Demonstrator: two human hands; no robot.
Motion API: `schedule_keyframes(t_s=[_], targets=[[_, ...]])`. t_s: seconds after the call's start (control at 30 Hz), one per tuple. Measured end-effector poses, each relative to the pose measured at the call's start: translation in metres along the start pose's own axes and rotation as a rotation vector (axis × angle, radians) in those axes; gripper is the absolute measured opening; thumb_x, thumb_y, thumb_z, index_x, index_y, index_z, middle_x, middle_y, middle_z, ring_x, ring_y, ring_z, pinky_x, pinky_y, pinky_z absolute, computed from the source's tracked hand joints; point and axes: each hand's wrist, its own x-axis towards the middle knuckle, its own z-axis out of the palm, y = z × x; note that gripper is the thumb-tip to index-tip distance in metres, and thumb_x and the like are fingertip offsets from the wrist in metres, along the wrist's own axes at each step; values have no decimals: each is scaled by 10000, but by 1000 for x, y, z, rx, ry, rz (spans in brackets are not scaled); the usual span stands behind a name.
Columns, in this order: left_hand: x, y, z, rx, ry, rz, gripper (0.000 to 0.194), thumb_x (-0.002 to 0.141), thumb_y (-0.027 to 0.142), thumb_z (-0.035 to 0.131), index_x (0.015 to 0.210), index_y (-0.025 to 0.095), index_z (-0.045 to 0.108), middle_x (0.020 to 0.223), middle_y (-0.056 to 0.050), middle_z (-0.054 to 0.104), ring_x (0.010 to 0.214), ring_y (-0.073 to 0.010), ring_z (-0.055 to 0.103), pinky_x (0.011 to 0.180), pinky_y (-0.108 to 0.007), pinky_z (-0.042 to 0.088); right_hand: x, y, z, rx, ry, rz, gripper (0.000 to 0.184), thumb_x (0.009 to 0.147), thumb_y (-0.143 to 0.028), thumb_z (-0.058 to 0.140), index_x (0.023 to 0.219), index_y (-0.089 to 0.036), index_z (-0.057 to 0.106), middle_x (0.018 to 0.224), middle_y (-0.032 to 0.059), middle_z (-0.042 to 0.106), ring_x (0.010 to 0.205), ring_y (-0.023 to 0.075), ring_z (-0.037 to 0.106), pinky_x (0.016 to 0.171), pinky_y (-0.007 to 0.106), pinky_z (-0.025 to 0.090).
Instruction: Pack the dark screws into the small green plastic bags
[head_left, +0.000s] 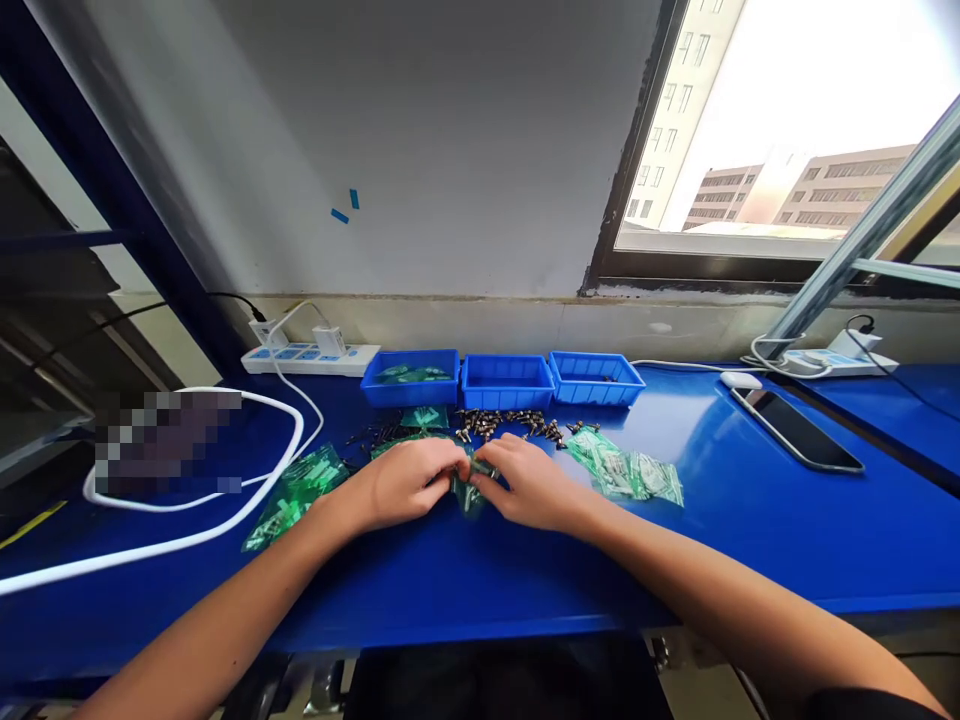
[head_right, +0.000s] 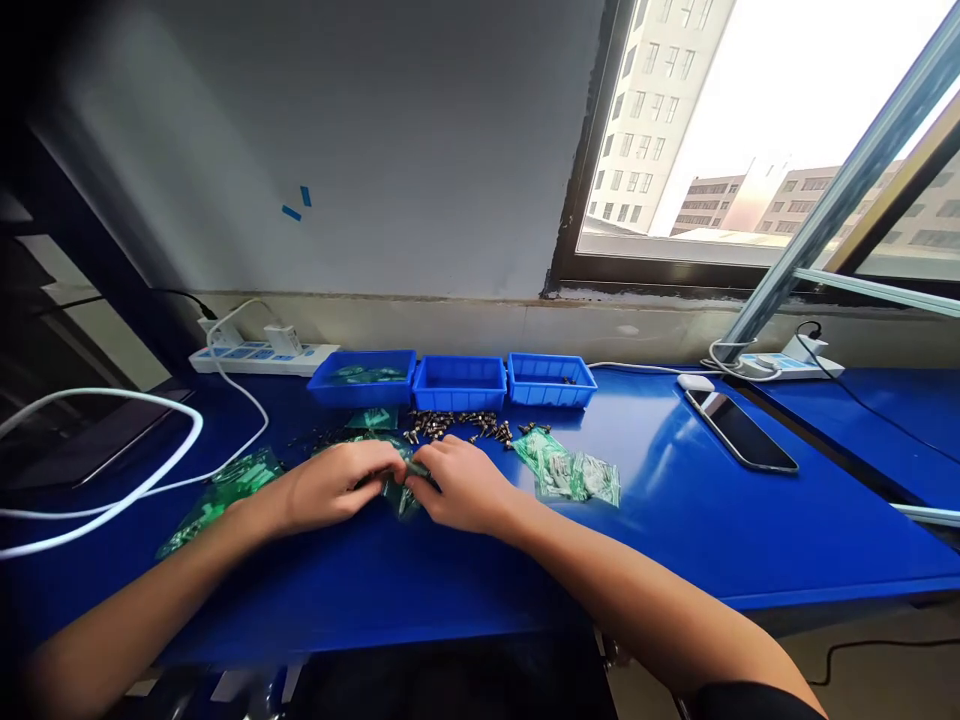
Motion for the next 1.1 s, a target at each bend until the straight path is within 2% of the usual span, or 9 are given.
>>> schedule_keyframes(t_s=[0.33, 0.57, 0.9, 1.1], targets=[[-6, 3, 3, -1, 17, 36, 247, 803, 91, 387, 837, 189, 611, 798, -13, 649, 737, -147, 561, 661, -226, 411, -2, 6, 7, 16, -12, -51, 159, 873, -271, 496, 809, -145, 569, 764, 45, 578, 735, 148, 480, 662, 260, 366], [-5, 2, 6, -9, 8, 60, 240, 826, 115, 365, 840, 193, 592, 785, -15, 622, 727, -142, 561, 655, -229, 414, -2, 6, -3, -32, -84, -59, 154, 852, -269, 528, 756, -152, 558, 742, 30, 553, 687, 135, 464, 635, 257, 353], [-4, 10, 4, 73, -8, 75, 237, 806, 122, 387, 856, 178, 612, 801, -31, 633, 729, -147, 571, 645, -227, 419, -6, -5, -17, -165, -162, -55, 187, 891, -275, 489, 836, -128, 589, 805, 64, 585, 757, 158, 512, 691, 279, 378], [-1, 9, 7, 21, 5, 77, 235, 799, 108, 394, 854, 180, 611, 826, -22, 652, 744, -137, 584, 672, -217, 429, -7, -8, -23, -233, -190, -36, 232, 910, -298, 465, 873, -119, 608, 825, 73, 594, 779, 160, 535, 720, 282, 395]])
